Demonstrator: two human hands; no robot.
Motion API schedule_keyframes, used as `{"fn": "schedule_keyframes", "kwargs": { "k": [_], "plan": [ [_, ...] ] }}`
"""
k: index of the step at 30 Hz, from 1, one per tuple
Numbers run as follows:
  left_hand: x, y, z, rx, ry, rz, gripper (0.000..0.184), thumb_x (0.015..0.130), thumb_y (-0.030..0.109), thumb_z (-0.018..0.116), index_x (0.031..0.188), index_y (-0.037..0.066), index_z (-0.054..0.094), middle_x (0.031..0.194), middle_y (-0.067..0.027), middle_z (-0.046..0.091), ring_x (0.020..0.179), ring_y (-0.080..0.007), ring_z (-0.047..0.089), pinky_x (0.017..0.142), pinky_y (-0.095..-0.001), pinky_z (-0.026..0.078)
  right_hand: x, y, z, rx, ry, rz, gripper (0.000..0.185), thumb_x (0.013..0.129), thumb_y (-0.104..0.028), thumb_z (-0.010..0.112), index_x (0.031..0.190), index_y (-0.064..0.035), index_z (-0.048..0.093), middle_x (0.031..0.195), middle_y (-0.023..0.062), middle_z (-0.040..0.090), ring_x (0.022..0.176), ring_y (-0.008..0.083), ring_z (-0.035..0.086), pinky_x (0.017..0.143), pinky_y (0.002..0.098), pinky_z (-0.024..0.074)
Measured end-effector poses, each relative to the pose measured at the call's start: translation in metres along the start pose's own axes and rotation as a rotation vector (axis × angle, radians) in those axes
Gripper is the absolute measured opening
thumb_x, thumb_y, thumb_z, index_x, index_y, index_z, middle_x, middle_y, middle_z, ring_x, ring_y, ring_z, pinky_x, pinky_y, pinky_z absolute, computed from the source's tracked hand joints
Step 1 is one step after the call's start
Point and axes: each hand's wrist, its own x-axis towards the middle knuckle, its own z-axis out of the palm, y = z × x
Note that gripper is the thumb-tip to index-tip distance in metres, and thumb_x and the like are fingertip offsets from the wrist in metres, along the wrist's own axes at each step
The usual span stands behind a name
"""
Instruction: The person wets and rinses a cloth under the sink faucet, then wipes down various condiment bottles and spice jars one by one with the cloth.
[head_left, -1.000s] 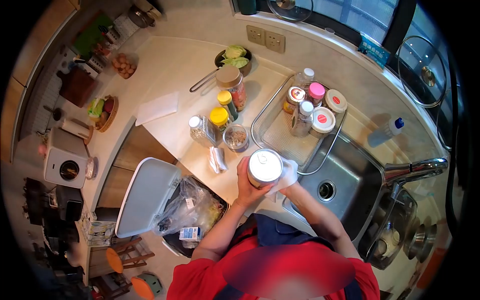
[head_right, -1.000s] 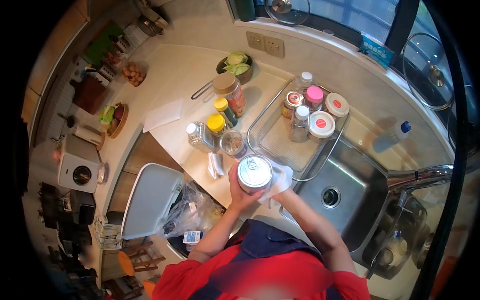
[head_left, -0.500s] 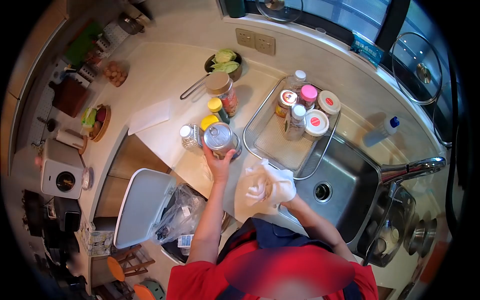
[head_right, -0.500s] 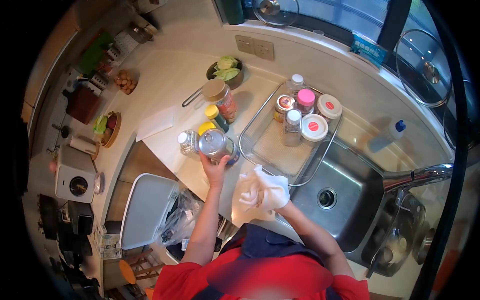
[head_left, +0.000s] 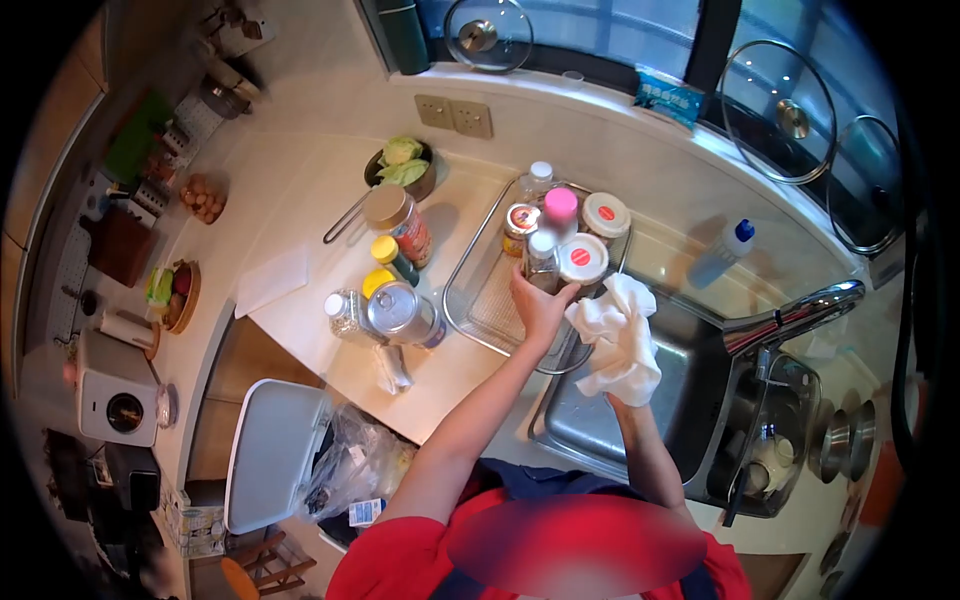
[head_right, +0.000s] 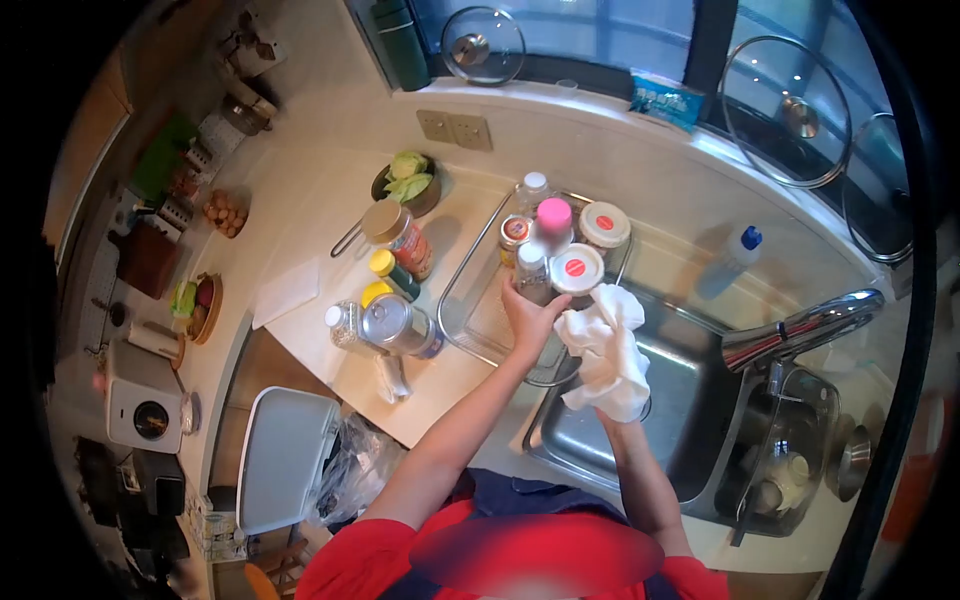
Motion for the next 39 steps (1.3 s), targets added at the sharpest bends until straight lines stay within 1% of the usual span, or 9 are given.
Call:
{"fn": "schedule_keyframes", "kwargs": {
  "k": [8, 11, 14, 19, 25, 28, 30, 32, 39],
  "plan": [
    [0.020, -0.013, -0.027, -0.320, -0.108, -0.326, 0.072, 0.062, 0.017, 0.079, 0.120, -0.003, 0.042, 0.109, -0.0143, 0.056, 0.099, -0.0279, 0.057, 0.089, -0.0377, 0.043, -0.007, -0.031, 0.004, -0.677, -0.061, -0.409, 0.045, 0.096, -0.033, 0.043, 0.125, -0.0002, 0.049, 0.109, 0.0063, 0.060, 0.091, 0.0133, 0.058, 0.068, 0.0250, 0.0466],
    [0.021, -0.017, -0.076, -0.549, -0.261, -0.047, 0.068, 0.063, 0.019, 0.075, 0.119, -0.002, 0.042, 0.109, -0.0146, 0.056, 0.098, -0.0231, 0.058, 0.085, -0.0328, 0.045, -0.001, -0.032, 0.007, -0.118, -0.046, -0.107, 0.044, 0.094, -0.026, 0.047, 0.129, 0.0000, 0.044, 0.113, 0.0066, 0.058, 0.098, 0.0144, 0.056, 0.073, 0.0263, 0.0468],
    [0.013, 0.022, -0.130, -0.873, -0.621, -0.076, 0.066, 0.065, 0.021, 0.072, 0.120, -0.001, 0.042, 0.110, -0.0127, 0.055, 0.100, -0.0223, 0.057, 0.087, -0.0337, 0.045, 0.037, 0.004, -0.029, -1.193, -0.093, -0.313, 0.045, 0.092, -0.020, 0.045, 0.132, 0.0005, 0.039, 0.115, 0.0074, 0.056, 0.105, 0.0158, 0.053, 0.080, 0.0279, 0.0458],
    [-0.009, 0.049, -0.165, -0.945, -1.146, -0.328, 0.064, 0.070, 0.033, 0.067, 0.121, 0.001, 0.046, 0.107, -0.0120, 0.058, 0.096, -0.0211, 0.060, 0.082, -0.0335, 0.049, 0.054, -0.013, 0.022, -0.197, -0.426, -0.058, 0.044, 0.083, -0.019, 0.060, 0.121, 0.0005, 0.048, 0.111, 0.0080, 0.059, 0.100, 0.0166, 0.055, 0.084, 0.0294, 0.0454],
    [-0.041, 0.019, -0.159, -1.389, -1.114, -0.855, 0.052, 0.082, 0.032, 0.059, 0.124, 0.004, 0.048, 0.109, -0.0115, 0.061, 0.095, -0.0257, 0.062, 0.083, -0.0404, 0.052, 0.029, -0.054, 0.090, -0.850, -0.782, -0.134, 0.026, 0.076, -0.010, 0.062, 0.100, -0.0002, 0.062, 0.097, 0.0052, 0.065, 0.087, 0.0147, 0.059, 0.080, 0.0283, 0.0469],
    [-0.050, 0.025, -0.155, -1.408, -1.017, -0.959, 0.040, 0.089, 0.024, 0.050, 0.123, 0.004, 0.050, 0.113, -0.0139, 0.060, 0.098, -0.0269, 0.062, 0.085, -0.0413, 0.051, 0.042, -0.029, 0.070, -0.351, -0.696, 0.070, 0.025, 0.072, -0.005, 0.063, 0.096, 0.0018, 0.063, 0.094, 0.0077, 0.065, 0.085, 0.0181, 0.061, 0.078, 0.0291, 0.0476],
    [-0.045, 0.053, -0.157, -1.298, -0.964, -1.042, 0.038, 0.086, 0.030, 0.055, 0.113, 0.002, 0.056, 0.098, -0.0115, 0.065, 0.083, -0.0252, 0.065, 0.074, -0.0394, 0.055, 0.056, -0.028, 0.060, -0.599, -0.831, -0.599, 0.023, 0.071, -0.004, 0.063, 0.094, 0.0013, 0.063, 0.092, 0.0108, 0.065, 0.083, 0.0229, 0.062, 0.078, 0.0307, 0.0480],
    [-0.039, 0.054, -0.151, -1.285, -0.990, -1.016, 0.037, 0.086, 0.028, 0.056, 0.110, 0.001, 0.056, 0.097, -0.0118, 0.065, 0.081, -0.0237, 0.065, 0.072, -0.0364, 0.055, 0.053, -0.048, 0.069, -0.628, -0.873, -0.941, 0.021, 0.071, -0.004, 0.063, 0.092, 0.0007, 0.064, 0.091, 0.0136, 0.066, 0.081, 0.0270, 0.062, 0.078, 0.0326, 0.0482],
    [-0.024, 0.090, -0.151, -0.870, -0.945, -0.538, 0.048, 0.074, 0.025, 0.070, 0.105, -0.007, 0.055, 0.089, -0.0152, 0.064, 0.073, -0.0202, 0.065, 0.067, -0.0269, 0.053, 0.073, -0.057, 0.061, -0.974, -0.994, -0.721, 0.021, 0.073, -0.009, 0.061, 0.093, -0.0041, 0.064, 0.092, 0.0099, 0.066, 0.081, 0.0265, 0.063, 0.074, 0.0318, 0.0489]
  ]
}}
